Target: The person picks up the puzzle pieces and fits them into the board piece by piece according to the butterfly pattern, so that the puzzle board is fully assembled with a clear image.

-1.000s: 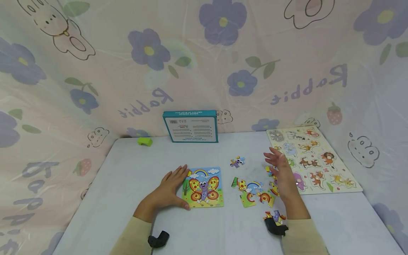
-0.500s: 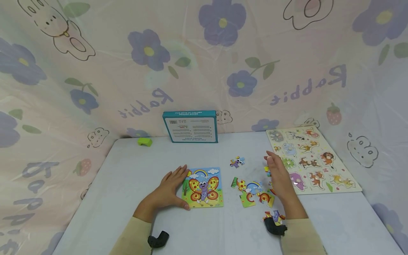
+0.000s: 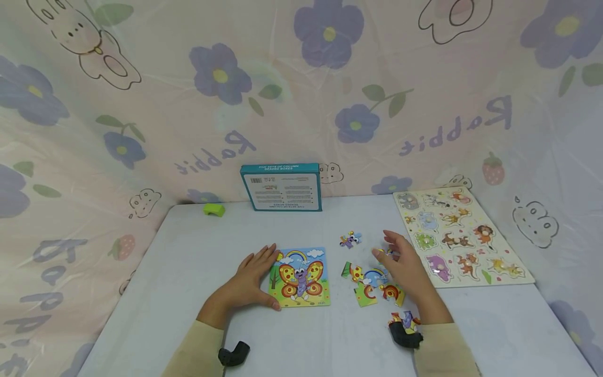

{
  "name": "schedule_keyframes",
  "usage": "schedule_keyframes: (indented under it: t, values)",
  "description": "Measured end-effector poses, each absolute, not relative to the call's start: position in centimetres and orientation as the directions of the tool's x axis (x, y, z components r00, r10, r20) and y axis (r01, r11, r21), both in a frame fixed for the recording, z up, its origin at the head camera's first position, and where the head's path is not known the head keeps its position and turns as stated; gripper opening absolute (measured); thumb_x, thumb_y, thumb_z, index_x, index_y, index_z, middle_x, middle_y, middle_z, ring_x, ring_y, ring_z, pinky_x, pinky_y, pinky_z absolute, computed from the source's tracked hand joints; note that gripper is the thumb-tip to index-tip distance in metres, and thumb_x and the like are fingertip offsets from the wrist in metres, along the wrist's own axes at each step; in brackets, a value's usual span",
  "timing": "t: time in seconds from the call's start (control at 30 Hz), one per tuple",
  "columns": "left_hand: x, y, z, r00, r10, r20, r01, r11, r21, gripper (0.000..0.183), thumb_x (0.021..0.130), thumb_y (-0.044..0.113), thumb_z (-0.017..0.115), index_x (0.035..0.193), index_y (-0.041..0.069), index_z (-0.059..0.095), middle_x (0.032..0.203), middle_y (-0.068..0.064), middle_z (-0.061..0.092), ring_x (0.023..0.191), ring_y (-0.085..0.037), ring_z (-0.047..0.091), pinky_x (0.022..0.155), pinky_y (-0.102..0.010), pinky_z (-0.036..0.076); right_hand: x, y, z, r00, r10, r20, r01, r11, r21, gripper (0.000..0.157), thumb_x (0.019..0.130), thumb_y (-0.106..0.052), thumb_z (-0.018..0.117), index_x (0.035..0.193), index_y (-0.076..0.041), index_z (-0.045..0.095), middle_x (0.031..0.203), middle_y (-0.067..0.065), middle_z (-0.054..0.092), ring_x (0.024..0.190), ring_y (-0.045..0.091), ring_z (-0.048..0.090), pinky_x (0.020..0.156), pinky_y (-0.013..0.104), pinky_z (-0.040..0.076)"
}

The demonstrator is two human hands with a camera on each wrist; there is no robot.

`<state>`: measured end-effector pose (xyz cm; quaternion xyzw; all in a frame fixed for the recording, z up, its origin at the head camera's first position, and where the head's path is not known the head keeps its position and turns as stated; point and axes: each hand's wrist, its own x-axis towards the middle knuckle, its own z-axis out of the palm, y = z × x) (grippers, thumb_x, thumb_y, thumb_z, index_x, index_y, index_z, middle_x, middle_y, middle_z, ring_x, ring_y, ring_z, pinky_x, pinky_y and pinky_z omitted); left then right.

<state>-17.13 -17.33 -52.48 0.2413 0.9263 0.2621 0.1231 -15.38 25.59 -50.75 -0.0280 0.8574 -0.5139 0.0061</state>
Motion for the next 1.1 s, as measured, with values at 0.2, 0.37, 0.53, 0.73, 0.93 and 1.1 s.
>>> schedule_keyframes:
  t: [0.2, 0.37, 0.53, 0.73, 0.93, 1.1]
  values:
    - [-17.18, -17.37, -52.51, -0.856, 0.507, -0.104, 0.38, 0.752, 0.539, 0.142, 0.065, 0.07, 0.097, 0.174, 0.012, 0.027, 0.181, 0.001, 0.012, 0.166, -0.022, 0.002, 0.13, -0.053, 0.0, -15.53, 25.7, -51.04, -0.997, -0.081, -0.017, -0.038, 0.626, -0.779, 0.066, 0.106, -0.015, 0.072, 0.16, 0.007, 0.042, 0.158, 0.033, 0.042, 0.146, 0.053, 0.04, 0.116, 0.07, 0.037]
    - [-17.15, -17.36, -52.44, -0.856, 0.508, -0.099, 0.384, 0.752, 0.536, 0.142, 0.065, 0.07, 0.097, 0.174, 0.012, 0.028, 0.181, 0.001, 0.012, 0.166, -0.022, 0.003, 0.13, -0.053, 0.0, -15.52, 25.61, -50.97, -0.998, -0.058, -0.021, -0.029, 0.747, -0.664, 0.064, 0.103, -0.012, 0.075, 0.154, 0.015, 0.047, 0.15, 0.039, 0.041, 0.136, 0.059, 0.038, 0.108, 0.074, 0.038]
    - [-17.2, -17.37, -52.55, -0.854, 0.511, -0.096, 0.389, 0.75, 0.535, 0.141, 0.065, 0.07, 0.097, 0.174, 0.012, 0.028, 0.181, 0.0, 0.012, 0.166, -0.023, 0.003, 0.13, -0.053, 0.0, -15.48, 25.3, -50.75, -0.998, -0.013, -0.067, 0.033, 0.765, -0.643, 0.065, 0.103, -0.014, 0.075, 0.152, 0.018, 0.047, 0.141, 0.041, 0.042, 0.127, 0.058, 0.044, 0.103, 0.071, 0.044]
    - [-17.12, -17.38, -52.52, -0.855, 0.509, -0.098, 0.384, 0.749, 0.54, 0.141, 0.066, 0.069, 0.097, 0.174, 0.012, 0.028, 0.181, 0.0, 0.013, 0.166, -0.021, 0.002, 0.13, -0.054, 0.0, -15.51, 25.26, -50.83, -0.996, 0.019, -0.092, 0.076, 0.738, -0.671, 0.053, 0.103, -0.016, 0.075, 0.145, 0.012, 0.058, 0.135, 0.036, 0.041, 0.116, 0.05, 0.046, 0.095, 0.064, 0.047]
    - [-17.07, -17.4, -52.53, -0.855, 0.508, -0.102, 0.378, 0.746, 0.548, 0.14, 0.066, 0.069, 0.097, 0.174, 0.013, 0.028, 0.181, 0.001, 0.012, 0.166, -0.02, 0.002, 0.13, -0.054, -0.001, -15.52, 25.26, -50.8, -0.999, -0.012, -0.05, 0.027, 0.709, -0.705, 0.044, 0.103, -0.01, 0.075, 0.141, 0.005, 0.059, 0.123, 0.026, 0.053, 0.104, 0.039, 0.053, 0.083, 0.053, 0.05]
    - [-17.05, -17.35, -52.56, -0.856, 0.508, -0.1, 0.378, 0.745, 0.549, 0.141, 0.066, 0.069, 0.097, 0.174, 0.012, 0.027, 0.181, 0.001, 0.012, 0.166, -0.02, 0.001, 0.13, -0.054, 0.0, -15.31, 24.83, -50.63, -1.0, -0.007, -0.005, -0.001, 0.686, -0.727, 0.038, 0.108, -0.012, 0.07, 0.144, -0.005, 0.062, 0.111, 0.011, 0.063, 0.093, 0.027, 0.057, 0.075, 0.039, 0.05]
